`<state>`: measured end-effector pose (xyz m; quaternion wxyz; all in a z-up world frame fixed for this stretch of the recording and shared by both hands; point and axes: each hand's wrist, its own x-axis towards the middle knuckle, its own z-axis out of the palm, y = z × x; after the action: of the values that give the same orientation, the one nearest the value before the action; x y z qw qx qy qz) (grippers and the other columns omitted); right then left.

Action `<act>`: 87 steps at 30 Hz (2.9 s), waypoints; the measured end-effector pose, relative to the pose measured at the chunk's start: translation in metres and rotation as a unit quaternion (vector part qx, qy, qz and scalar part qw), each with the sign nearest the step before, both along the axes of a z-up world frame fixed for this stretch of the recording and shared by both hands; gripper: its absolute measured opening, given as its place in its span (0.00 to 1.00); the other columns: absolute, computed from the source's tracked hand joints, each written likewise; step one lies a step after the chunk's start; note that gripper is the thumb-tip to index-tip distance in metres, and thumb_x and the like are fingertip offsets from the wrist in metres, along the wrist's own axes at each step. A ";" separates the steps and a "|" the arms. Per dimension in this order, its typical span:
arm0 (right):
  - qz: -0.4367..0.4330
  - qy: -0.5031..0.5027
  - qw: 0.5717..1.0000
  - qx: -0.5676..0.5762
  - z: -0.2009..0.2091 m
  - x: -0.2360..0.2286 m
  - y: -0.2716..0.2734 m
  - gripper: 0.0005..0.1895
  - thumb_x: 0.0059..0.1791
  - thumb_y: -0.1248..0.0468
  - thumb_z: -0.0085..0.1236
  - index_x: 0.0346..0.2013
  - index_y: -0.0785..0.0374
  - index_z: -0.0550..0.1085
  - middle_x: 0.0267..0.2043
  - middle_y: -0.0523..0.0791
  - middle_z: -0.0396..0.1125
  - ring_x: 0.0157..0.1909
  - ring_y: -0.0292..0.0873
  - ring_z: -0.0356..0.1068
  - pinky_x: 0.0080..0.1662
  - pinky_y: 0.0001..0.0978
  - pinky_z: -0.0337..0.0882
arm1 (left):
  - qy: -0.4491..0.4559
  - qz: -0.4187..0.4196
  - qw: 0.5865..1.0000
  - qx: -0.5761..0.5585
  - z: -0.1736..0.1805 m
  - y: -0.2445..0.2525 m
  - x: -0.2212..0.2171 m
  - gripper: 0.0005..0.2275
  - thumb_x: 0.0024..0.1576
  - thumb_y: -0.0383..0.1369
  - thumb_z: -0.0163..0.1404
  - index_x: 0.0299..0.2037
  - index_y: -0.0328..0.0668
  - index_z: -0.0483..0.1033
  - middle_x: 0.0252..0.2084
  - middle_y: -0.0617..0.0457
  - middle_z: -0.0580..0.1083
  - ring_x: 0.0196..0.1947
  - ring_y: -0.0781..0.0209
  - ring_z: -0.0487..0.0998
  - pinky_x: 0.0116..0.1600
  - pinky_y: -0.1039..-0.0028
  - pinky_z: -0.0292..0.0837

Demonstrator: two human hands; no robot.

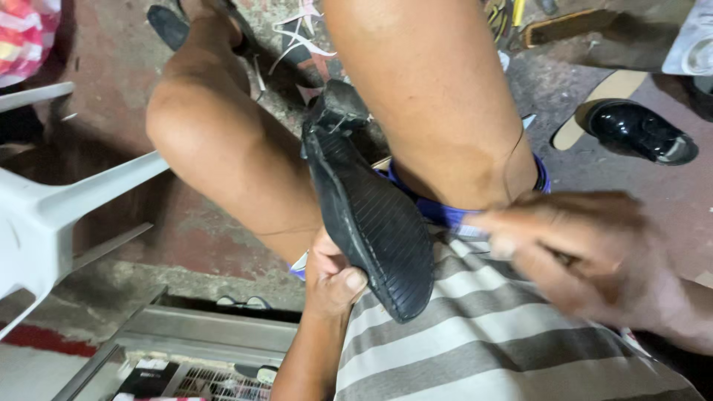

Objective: The person sits on the floor and sews a black shoe using a needle and thread. They hold the shoe on their lap and repeatedly push the needle through the sole and upper, pulling the thread tight to secure the parts.

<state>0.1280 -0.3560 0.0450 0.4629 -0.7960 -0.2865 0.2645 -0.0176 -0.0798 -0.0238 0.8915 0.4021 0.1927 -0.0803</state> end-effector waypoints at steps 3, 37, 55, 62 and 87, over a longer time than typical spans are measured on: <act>0.066 0.074 0.995 -0.015 0.010 -0.016 0.023 0.17 0.50 0.68 0.62 0.54 0.52 0.81 0.34 0.35 0.75 0.26 0.29 0.70 0.24 0.24 0.70 | -0.019 -0.013 0.999 0.022 -0.001 0.001 -0.003 0.23 0.53 0.43 0.67 0.49 0.31 0.78 0.52 0.47 0.78 0.52 0.57 0.78 0.63 0.64 0.71; 0.190 -0.053 0.980 -0.006 -0.024 0.028 0.030 0.17 0.41 0.66 0.63 0.44 0.55 0.81 0.34 0.42 0.75 0.32 0.39 0.76 0.34 0.32 0.78 | -0.021 -0.191 0.906 0.376 0.037 -0.011 0.055 0.18 0.45 0.30 0.70 0.44 0.38 0.79 0.39 0.53 0.80 0.37 0.64 0.82 0.45 0.73 0.76; 0.288 -0.162 0.940 -0.078 -0.010 0.035 0.033 0.18 0.46 0.63 0.56 0.51 0.60 0.77 0.40 0.45 0.74 0.31 0.38 0.74 0.26 0.30 0.74 | -0.062 -0.220 0.884 0.409 0.040 -0.005 0.068 0.16 0.50 0.33 0.68 0.43 0.39 0.77 0.38 0.50 0.77 0.35 0.57 0.82 0.40 0.72 0.76; 0.283 -0.215 0.933 -0.055 -0.017 0.038 0.034 0.23 0.48 0.54 0.47 0.50 0.65 0.76 0.43 0.48 0.73 0.31 0.37 0.72 0.26 0.27 0.70 | -0.080 -0.211 0.884 0.410 0.032 -0.001 0.078 0.17 0.52 0.34 0.67 0.45 0.35 0.75 0.40 0.49 0.77 0.35 0.57 0.83 0.40 0.75 0.80; 0.193 0.110 0.969 -0.109 -0.015 0.043 0.034 0.24 0.38 0.77 0.59 0.48 0.59 0.79 0.23 0.39 0.71 0.17 0.33 0.72 0.21 0.27 0.73 | 0.030 0.004 0.874 0.485 0.027 0.058 0.014 0.04 0.66 0.25 0.49 0.38 0.33 0.73 0.42 0.48 0.75 0.41 0.62 0.75 0.48 0.75 0.70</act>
<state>0.1712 -0.3216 0.0303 0.3421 -0.7374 -0.3512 0.4646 -0.0040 -0.0222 0.0033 0.5789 0.7803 0.2360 0.0147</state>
